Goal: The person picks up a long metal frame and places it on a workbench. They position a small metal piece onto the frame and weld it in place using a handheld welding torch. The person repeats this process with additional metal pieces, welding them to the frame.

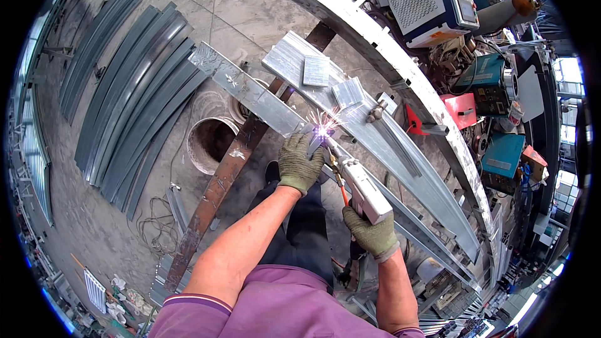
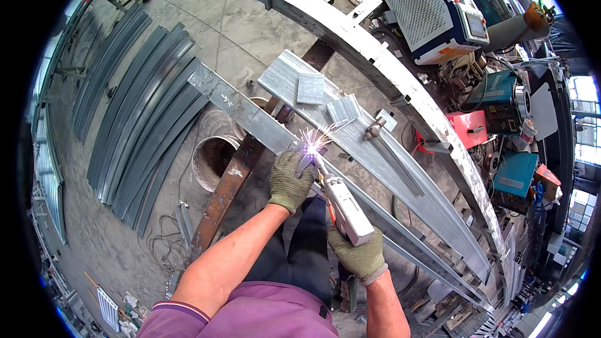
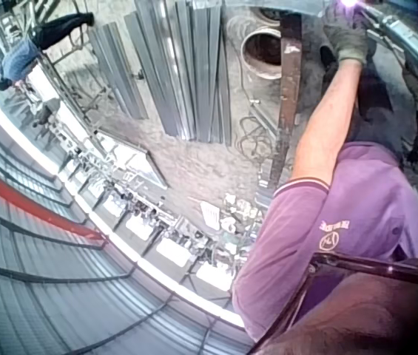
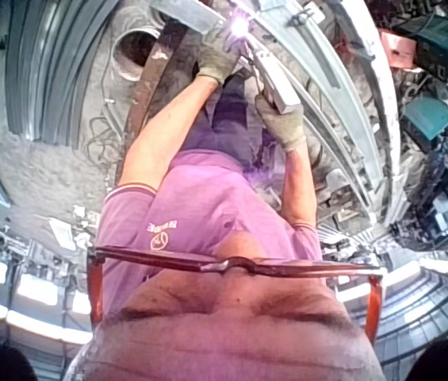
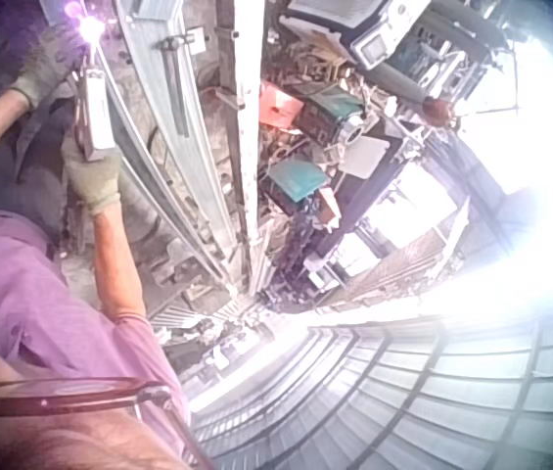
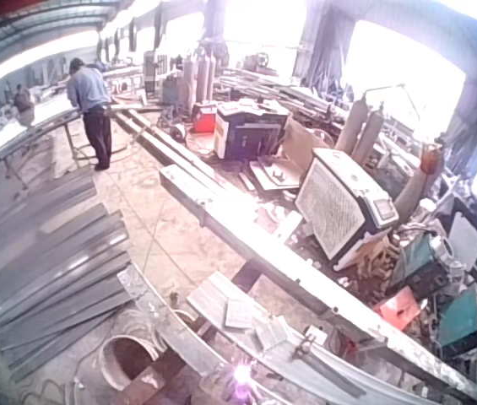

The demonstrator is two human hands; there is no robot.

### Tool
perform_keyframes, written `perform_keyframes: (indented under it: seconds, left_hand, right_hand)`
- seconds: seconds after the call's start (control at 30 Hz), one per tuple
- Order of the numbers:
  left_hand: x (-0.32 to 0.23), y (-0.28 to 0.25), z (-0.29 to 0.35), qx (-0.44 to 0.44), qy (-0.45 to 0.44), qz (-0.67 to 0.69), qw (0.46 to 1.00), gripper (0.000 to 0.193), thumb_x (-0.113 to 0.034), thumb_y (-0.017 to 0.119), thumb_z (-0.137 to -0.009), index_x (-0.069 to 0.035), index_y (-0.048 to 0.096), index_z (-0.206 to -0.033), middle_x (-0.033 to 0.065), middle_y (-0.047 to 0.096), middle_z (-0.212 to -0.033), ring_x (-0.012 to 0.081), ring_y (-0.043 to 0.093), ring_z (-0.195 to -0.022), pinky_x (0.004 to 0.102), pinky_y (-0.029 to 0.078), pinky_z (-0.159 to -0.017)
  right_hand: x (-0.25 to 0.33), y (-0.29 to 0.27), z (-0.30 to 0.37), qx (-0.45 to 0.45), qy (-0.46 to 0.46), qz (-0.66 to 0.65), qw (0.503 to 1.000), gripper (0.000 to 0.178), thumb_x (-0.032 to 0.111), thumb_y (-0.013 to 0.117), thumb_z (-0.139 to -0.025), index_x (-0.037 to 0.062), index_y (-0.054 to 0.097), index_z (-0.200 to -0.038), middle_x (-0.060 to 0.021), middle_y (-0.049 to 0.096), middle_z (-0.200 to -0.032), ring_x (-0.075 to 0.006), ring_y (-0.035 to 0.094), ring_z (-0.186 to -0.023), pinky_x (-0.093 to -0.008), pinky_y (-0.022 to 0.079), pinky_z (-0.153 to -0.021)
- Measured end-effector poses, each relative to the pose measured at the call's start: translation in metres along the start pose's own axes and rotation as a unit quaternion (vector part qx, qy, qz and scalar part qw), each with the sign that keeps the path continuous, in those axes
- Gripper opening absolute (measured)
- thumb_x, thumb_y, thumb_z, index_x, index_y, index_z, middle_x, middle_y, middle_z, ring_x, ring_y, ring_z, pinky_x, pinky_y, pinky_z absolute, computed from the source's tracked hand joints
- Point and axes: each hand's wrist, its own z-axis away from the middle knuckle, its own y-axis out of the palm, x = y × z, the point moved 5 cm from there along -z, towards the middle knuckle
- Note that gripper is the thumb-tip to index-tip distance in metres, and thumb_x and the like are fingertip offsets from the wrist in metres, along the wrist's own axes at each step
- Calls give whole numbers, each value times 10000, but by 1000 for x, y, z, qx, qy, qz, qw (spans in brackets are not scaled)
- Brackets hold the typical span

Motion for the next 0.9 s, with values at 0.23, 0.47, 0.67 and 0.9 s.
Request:
perform_keyframes:
  seconds: [0.23, 0.47, 0.67, 0.9]
  left_hand:
    - [0, 1, 1, 9, -13, -3, 1000, 440, -265, 736, -907, -29, 705, -1278, 195, 691, -1294, 409, 611, -1267, 506, 456, -1110]
    - [-3, -3, -1, 5, -12, 4, 1000, 450, -258, 724, -916, -28, 698, -1303, 192, 684, -1317, 407, 612, -1264, 497, 458, -1111]
    - [0, 0, 0, 8, -19, -3, 1000, 445, -266, 722, -920, -32, 702, -1298, 190, 684, -1324, 407, 610, -1268, 498, 456, -1117]
    - [1, 0, 1, 20, -21, -3, 1000, 410, -280, 725, -918, -37, 712, -1248, 194, 685, -1289, 411, 608, -1249, 515, 458, -1098]
  right_hand:
    - [3, -1, 1, -15, -35, 18, 999, 457, 102, 831, -886, -21, 675, -1298, -41, 701, -923, -113, 629, -766, -320, 548, -673]
    - [4, -4, 3, -4, -17, 26, 1000, 472, 109, 839, -878, -15, 678, -1303, -66, 720, -995, -140, 645, -857, -333, 564, -763]
    - [4, -5, 5, 2, -9, 32, 999, 499, 121, 847, -872, -14, 674, -1321, -72, 726, -1017, -142, 647, -878, -334, 565, -784]
    - [8, -7, 5, -26, -17, 53, 998, 390, 230, 840, -865, 36, 761, -1193, -182, 789, -953, -337, 801, -889, -400, 619, -760]
